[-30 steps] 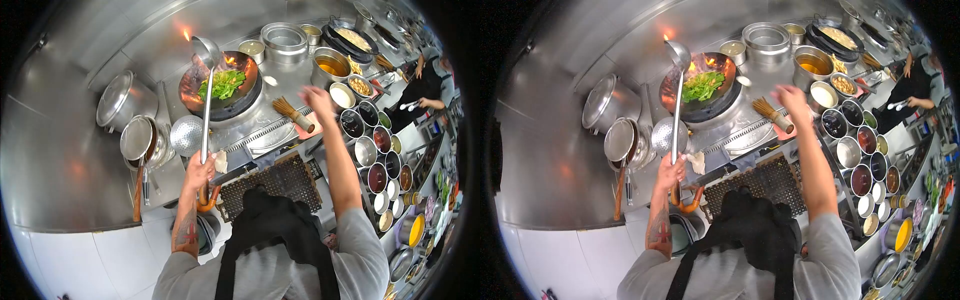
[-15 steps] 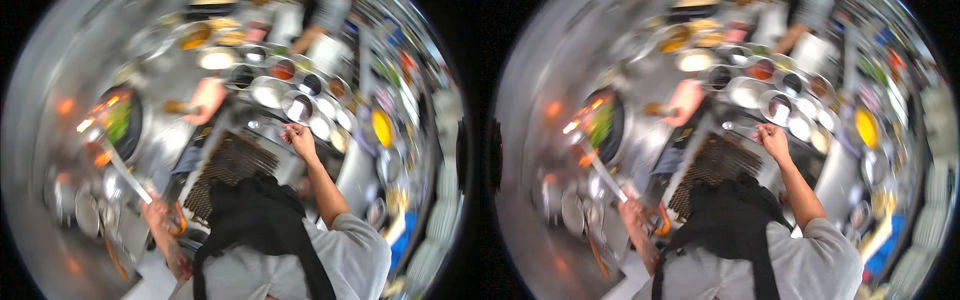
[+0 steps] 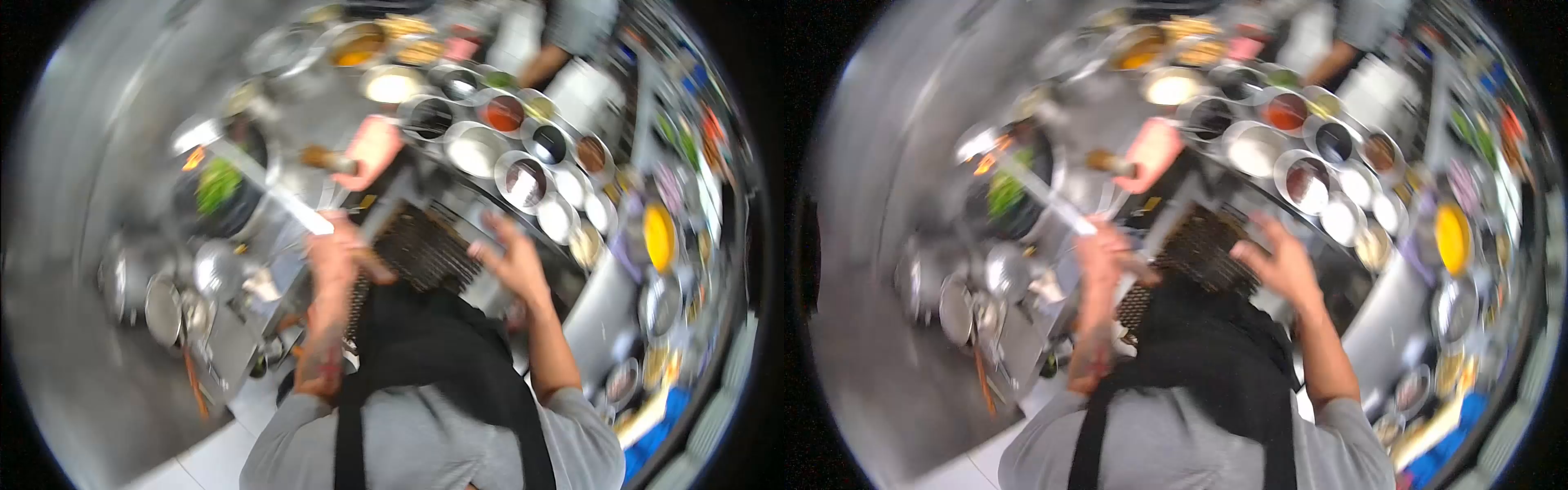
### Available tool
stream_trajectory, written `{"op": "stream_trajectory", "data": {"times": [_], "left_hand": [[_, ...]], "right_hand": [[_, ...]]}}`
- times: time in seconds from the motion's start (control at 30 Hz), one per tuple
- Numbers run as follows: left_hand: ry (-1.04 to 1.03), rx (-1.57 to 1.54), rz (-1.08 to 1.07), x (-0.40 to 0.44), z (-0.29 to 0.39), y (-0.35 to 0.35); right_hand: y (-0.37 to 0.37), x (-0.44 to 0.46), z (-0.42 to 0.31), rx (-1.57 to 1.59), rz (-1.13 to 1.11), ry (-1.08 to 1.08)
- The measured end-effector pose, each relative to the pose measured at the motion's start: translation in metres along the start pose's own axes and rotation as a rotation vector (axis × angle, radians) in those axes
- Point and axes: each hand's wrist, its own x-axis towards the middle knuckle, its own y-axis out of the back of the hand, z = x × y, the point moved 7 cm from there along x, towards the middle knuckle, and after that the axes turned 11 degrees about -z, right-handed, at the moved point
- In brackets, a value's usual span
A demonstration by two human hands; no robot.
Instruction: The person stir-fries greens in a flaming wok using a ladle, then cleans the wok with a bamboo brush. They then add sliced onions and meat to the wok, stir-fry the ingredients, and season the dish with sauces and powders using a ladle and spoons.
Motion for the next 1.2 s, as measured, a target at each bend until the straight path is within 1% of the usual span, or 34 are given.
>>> {"op": "stream_trajectory", "data": {"times": [0.03, 0.07, 0.1, 0.13, 0.17, 0.2, 0.23, 0.27, 0.3, 0.33, 0.37, 0.4, 0.43, 0.47, 0.5, 0.53, 0.57, 0.63, 0.67, 0.7, 0.77, 0.8, 0.87, 0.9, 0.93, 0.97, 1.0, 1.03, 1.07, 1.1, 1.17, 1.2], "left_hand": [[-0.065, 0.123, -0.005, -0.009, 0.006, -0.035], [-0.131, 0.246, 0.000, -0.017, 0.012, -0.070], [-0.212, 0.558, -0.164, -0.010, 0.000, -0.067], [-0.148, 0.347, -0.219, -0.005, 0.007, -0.050], [-0.062, 0.397, -0.272, -0.010, -0.027, -0.071], [-0.111, 0.601, -0.094, -0.009, -0.013, -0.015], [-0.159, 1.052, 0.283, -0.018, 0.004, 0.063], [-0.389, 1.168, 0.432, -0.038, 0.040, 0.125], [-0.389, 1.125, 0.674, -0.074, 0.090, 0.142], [-0.253, 1.446, 0.966, -0.103, 0.113, 0.184], [-0.105, 1.452, 1.121, -0.123, 0.112, 0.240], [0.023, 1.445, 1.214, -0.134, 0.100, 0.287], [0.128, 1.411, 1.238, -0.134, 0.078, 0.333], [0.177, 1.379, 1.207, -0.127, 0.054, 0.373], [0.202, 1.339, 1.159, -0.122, 0.037, 0.400], [0.361, 1.084, 0.998, -0.120, 0.023, 0.404], [0.371, 1.077, 0.986, -0.119, 0.025, 0.395], [0.396, 1.117, 1.097, -0.111, 0.041, 0.356], [0.430, 1.196, 1.111, -0.107, 0.047, 0.350], [0.425, 1.195, 1.104, -0.102, 0.049, 0.352], [0.532, 1.180, 1.024, -0.096, 0.046, 0.361], [0.536, 1.181, 1.026, -0.099, 0.046, 0.368], [0.290, 1.038, 0.911, -0.101, 0.050, 0.384], [0.303, 1.039, 0.949, -0.109, 0.050, 0.385], [0.011, 0.599, 0.876, -0.113, 0.046, 0.378], [-0.292, 0.173, 0.767, -0.115, 0.050, 0.371], [-0.328, 0.009, 0.689, -0.111, 0.054, 0.363], [-0.360, -0.153, 0.596, -0.104, 0.061, 0.352], [-0.333, -0.220, 0.522, -0.096, 0.066, 0.344], [-0.308, -0.288, 0.446, -0.086, 0.071, 0.335], [-0.165, -0.278, 0.490, -0.064, 0.081, 0.325], [-0.126, -0.238, 0.484, -0.048, 0.079, 0.326]], "right_hand": [[-0.069, 0.017, -0.041, 0.351, -0.377, 0.103], [-0.092, 0.036, -0.061, 0.289, -0.459, 0.182], [-0.117, 0.052, -0.078, 0.014, -0.379, 0.208], [-0.137, 0.082, -0.101, 0.004, -0.389, 0.219], [-0.120, 0.068, -0.062, 0.073, -0.315, 0.173], [-0.125, 0.083, -0.070, 0.348, -0.408, 0.072], [-0.133, 0.105, -0.090, 0.602, -0.497, -0.037], [-0.128, 0.132, -0.110, 0.765, -0.489, -0.033], [-0.126, 0.166, -0.119, 0.810, -0.473, -0.034], [-0.122, 0.205, -0.120, 0.755, -0.385, -0.012], [-0.119, 0.239, -0.122, 0.689, -0.293, 0.008], [-0.112, 0.257, -0.118, 0.640, -0.209, -0.033], [-0.105, 0.268, -0.115, 0.589, -0.127, -0.075], [-0.096, 0.273, -0.111, 0.492, -0.080, -0.133], [-0.085, 0.282, -0.100, 0.302, 0.046, -0.117], [-0.073, 0.288, -0.097, 0.099, 0.092, -0.146], [-0.062, 0.295, -0.093, -0.096, 0.136, -0.180], [-0.045, 0.325, -0.058, -0.075, 0.083, -0.220], [-0.039, 0.339, -0.041, -0.086, 0.060, -0.229], [-0.035, 0.336, -0.045, 0.011, 0.023, -0.296], [-0.030, 0.332, -0.051, 0.397, -0.018, -0.290], [-0.031, 0.329, -0.053, 0.557, 0.004, -0.278], [-0.035, 0.321, -0.065, 0.597, 0.051, -0.220], [-0.033, 0.326, -0.059, 0.540, 0.045, -0.208], [-0.038, 0.306, -0.089, 0.742, 0.041, -0.240], [-0.041, 0.304, -0.106, 0.755, 0.006, -0.264], [-0.045, 0.309, -0.108, 1.043, -0.207, -0.223], [-0.049, 0.308, -0.118, 1.235, -0.302, -0.203], [-0.058, 0.300, -0.137, 1.391, -0.425, -0.167], [-0.069, 0.294, -0.154, 1.392, -0.466, -0.170], [-0.096, 0.285, -0.182, 1.274, -0.489, -0.216], [-0.114, 0.283, -0.197, 1.186, -0.581, -0.201]]}}
